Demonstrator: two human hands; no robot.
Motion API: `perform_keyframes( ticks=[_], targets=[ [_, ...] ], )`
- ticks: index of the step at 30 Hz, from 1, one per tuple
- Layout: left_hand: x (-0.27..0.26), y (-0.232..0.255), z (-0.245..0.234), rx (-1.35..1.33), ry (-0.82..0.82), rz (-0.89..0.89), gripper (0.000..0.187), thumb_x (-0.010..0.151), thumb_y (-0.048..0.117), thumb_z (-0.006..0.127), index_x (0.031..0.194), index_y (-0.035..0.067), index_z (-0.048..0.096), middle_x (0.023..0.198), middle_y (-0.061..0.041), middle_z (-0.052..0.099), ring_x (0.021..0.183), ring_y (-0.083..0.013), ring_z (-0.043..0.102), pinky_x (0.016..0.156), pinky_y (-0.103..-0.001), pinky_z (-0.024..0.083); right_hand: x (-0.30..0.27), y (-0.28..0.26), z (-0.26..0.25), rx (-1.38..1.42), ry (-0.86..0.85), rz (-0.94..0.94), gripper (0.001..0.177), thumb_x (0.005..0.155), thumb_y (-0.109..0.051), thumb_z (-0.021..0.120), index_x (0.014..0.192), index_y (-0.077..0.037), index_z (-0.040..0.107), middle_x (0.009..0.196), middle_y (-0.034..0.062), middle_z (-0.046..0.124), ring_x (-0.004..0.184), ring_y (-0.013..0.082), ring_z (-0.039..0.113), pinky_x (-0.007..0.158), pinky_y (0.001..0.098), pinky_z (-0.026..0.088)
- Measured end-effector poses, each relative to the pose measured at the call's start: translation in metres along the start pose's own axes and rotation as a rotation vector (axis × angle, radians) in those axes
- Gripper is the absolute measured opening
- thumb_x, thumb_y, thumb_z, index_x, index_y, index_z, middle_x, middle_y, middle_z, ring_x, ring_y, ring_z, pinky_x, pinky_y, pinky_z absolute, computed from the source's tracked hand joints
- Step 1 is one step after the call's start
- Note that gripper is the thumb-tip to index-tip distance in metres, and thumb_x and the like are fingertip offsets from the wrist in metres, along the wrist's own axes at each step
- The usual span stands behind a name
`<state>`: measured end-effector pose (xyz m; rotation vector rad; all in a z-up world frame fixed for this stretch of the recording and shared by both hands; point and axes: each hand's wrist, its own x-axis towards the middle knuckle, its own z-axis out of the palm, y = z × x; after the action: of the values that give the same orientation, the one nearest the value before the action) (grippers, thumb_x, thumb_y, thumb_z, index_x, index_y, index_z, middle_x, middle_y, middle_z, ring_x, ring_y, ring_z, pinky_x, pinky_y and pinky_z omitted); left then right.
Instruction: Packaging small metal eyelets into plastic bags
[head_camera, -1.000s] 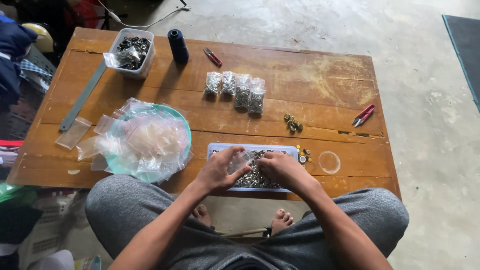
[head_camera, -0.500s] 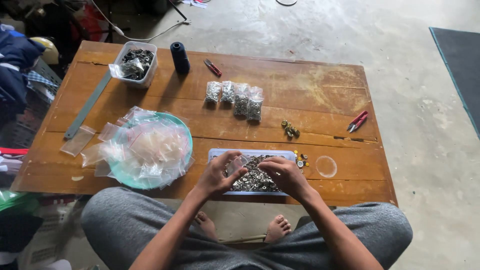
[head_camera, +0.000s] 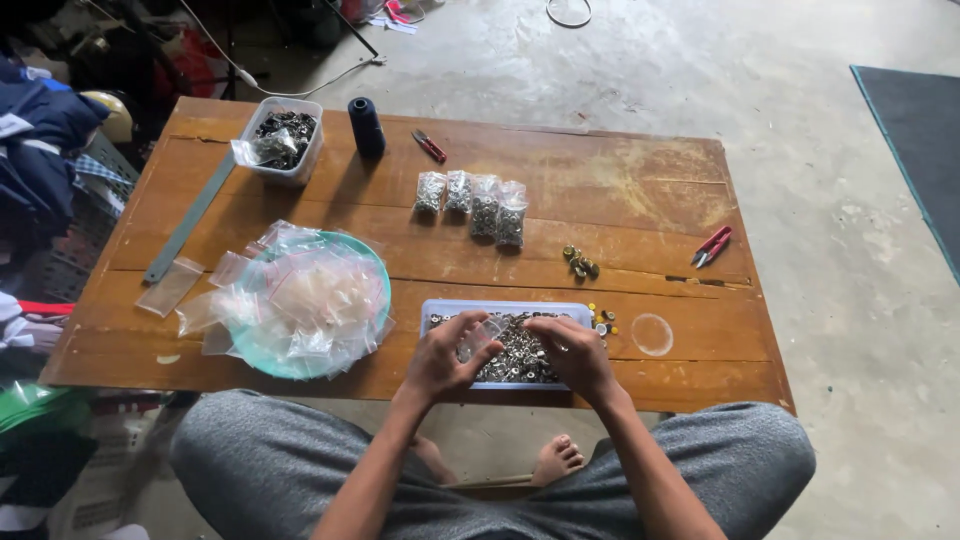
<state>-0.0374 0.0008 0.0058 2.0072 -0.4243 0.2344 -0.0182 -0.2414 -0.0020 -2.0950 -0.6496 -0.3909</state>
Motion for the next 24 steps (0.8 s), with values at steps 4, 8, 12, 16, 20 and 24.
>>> perform_keyframes(
  ticks=[4,8,12,16,20,24],
  targets=[
    [-0.001,0.006,-0.001,0.011,0.022,-0.018,0.043,0.085,0.042,0.079,0.117,0.017,0.066,0.085,-0.017,0.074,0.081,-0.0404,0.073,0.072,-0.051,0.06,0.0,-0.001,-0.001,0.007,0.045,0.043,0.023,0.09,-0.003,0.071,0.102,-0.02,0.081,0.09,0.0018,0.081,0.082,0.0282,0.076,0.072,0.0392,0.06],
    [0.0,0.001,0.001,0.045,0.043,-0.041,0.043,0.085,0.043,0.078,0.118,0.018,0.066,0.086,-0.016,0.074,0.082,-0.0392,0.073,0.072,-0.051,0.06,0.001,-0.003,-0.001,0.011,0.068,0.065,0.021,0.091,-0.005,0.072,0.104,-0.02,0.08,0.088,0.004,0.08,0.078,0.0291,0.075,0.07,0.039,0.06],
    [-0.002,0.002,0.002,0.056,0.054,-0.036,0.044,0.084,0.044,0.078,0.118,0.018,0.067,0.086,-0.016,0.075,0.082,-0.0392,0.073,0.072,-0.05,0.06,0.001,0.0,0.003,-0.01,0.077,0.099,0.025,0.089,-0.007,0.075,0.107,-0.022,0.079,0.089,0.0002,0.08,0.077,0.0235,0.075,0.07,0.0345,0.059],
    [-0.002,0.006,-0.001,0.06,0.026,-0.023,0.046,0.084,0.047,0.077,0.119,0.019,0.067,0.087,-0.015,0.075,0.083,-0.038,0.073,0.074,-0.049,0.06,-0.004,0.004,0.009,0.029,0.06,0.178,0.023,0.085,-0.014,0.081,0.105,-0.021,0.073,0.081,0.0003,0.079,0.063,0.0202,0.07,0.064,0.035,0.058],
    [-0.002,0.012,-0.004,0.086,-0.024,0.041,0.044,0.082,0.043,0.079,0.117,0.019,0.067,0.088,-0.015,0.075,0.082,-0.0387,0.074,0.075,-0.049,0.059,0.008,-0.011,0.009,0.103,0.043,0.132,0.017,0.081,-0.008,0.082,0.095,-0.016,0.077,0.074,0.0049,0.077,0.065,0.0235,0.073,0.062,0.0338,0.059],
    [-0.002,0.008,-0.001,0.133,-0.021,0.088,0.042,0.083,0.041,0.079,0.116,0.018,0.067,0.09,-0.014,0.075,0.084,-0.0374,0.074,0.076,-0.047,0.058,0.026,-0.041,0.015,0.12,0.069,0.058,0.016,0.083,-0.004,0.08,0.093,-0.016,0.078,0.075,0.0054,0.076,0.067,0.0231,0.073,0.064,0.0325,0.061]
  ],
)
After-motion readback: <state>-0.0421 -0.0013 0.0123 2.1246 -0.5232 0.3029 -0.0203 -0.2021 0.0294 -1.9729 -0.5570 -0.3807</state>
